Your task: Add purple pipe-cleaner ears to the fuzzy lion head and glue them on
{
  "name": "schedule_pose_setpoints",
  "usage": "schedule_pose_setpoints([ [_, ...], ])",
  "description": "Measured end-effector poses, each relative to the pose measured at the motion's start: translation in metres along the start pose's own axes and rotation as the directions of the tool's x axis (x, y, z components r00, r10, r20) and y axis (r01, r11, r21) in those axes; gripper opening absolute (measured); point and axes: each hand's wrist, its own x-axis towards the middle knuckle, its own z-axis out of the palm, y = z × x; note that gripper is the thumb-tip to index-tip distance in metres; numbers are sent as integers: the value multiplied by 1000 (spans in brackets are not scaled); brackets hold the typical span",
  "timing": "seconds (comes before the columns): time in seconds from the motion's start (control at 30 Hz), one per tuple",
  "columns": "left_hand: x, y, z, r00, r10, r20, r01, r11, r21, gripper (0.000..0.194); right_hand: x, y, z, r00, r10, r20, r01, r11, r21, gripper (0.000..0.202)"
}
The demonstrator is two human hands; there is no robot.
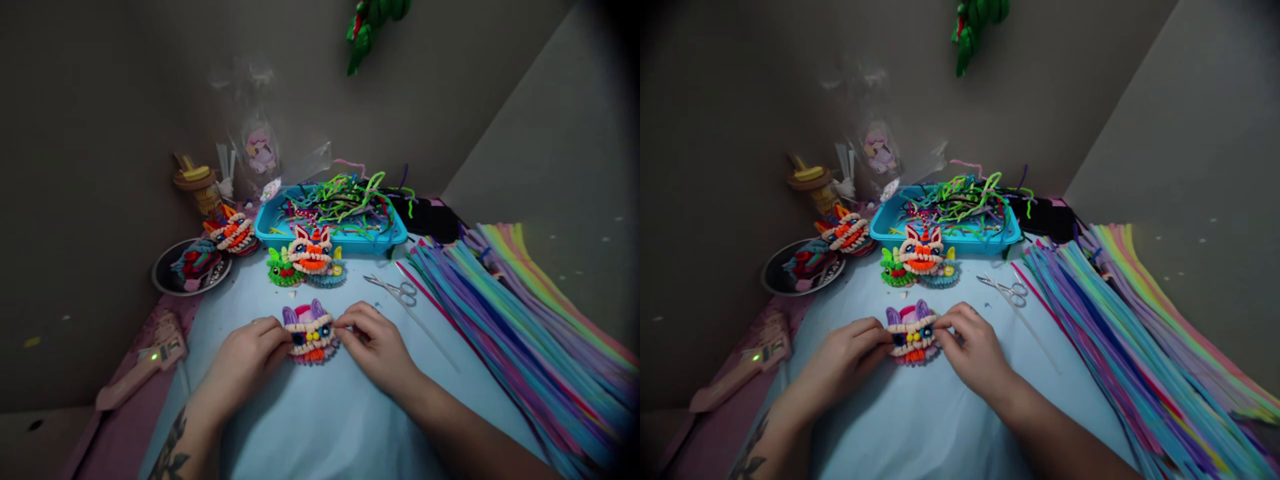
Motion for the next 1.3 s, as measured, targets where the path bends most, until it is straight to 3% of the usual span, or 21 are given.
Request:
schedule_pose_setpoints([
  [0.43, 2, 2, 2, 1000, -8, 5, 8, 995, 97, 16, -1, 1, 2, 1000, -8, 10, 7, 999, 31, 13],
  [0.87, 1, 1, -1, 998, -18, 60, 20, 999, -35, 10, -1, 2, 2, 1000, -1, 27, 0, 1000, 18, 13],
  [1.03, -4, 1, -13, 997, -30, 69, 42, 982, -186, 12, -1, 2, 2, 1000, 6, 30, -7, 1000, 26, 12],
  [1.13, -12, -4, -25, 993, -103, 53, 112, 973, -203, 14, -1, 2, 2, 999, 8, 35, -9, 1000, 24, 11],
  [1.2, -18, -8, -29, 971, -229, 64, 234, 967, -101, 15, -1, 1, 2, 999, 9, 46, -10, 1000, 23, 11],
  [1.3, -26, -11, -24, 881, -465, 87, 450, 880, 152, 17, -2, 0, 1, 997, -1, 76, -1, 999, 32, 12],
])
